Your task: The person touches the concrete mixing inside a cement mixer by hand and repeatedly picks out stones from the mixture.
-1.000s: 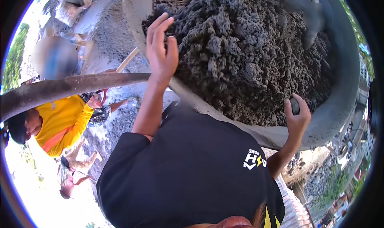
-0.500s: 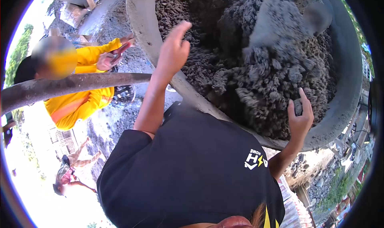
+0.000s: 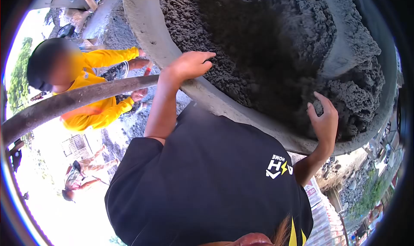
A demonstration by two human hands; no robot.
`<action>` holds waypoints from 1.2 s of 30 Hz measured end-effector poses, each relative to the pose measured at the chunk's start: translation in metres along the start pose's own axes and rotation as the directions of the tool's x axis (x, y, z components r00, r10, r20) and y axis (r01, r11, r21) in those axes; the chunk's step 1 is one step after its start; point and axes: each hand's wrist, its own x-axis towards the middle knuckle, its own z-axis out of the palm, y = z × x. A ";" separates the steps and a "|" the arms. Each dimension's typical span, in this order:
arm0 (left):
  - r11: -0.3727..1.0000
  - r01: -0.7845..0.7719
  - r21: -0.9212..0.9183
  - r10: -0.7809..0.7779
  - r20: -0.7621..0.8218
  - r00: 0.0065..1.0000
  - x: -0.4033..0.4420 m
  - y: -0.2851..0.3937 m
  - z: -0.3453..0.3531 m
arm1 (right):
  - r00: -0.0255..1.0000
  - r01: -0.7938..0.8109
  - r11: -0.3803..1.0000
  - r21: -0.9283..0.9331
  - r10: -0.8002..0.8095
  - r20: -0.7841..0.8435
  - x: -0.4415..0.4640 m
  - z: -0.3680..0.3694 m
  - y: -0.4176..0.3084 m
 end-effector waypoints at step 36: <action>0.615 -0.686 0.390 0.077 0.835 0.544 0.161 0.092 0.146 | 0.997 0.073 0.997 0.021 -0.073 -0.006 0.004 0.004 -0.035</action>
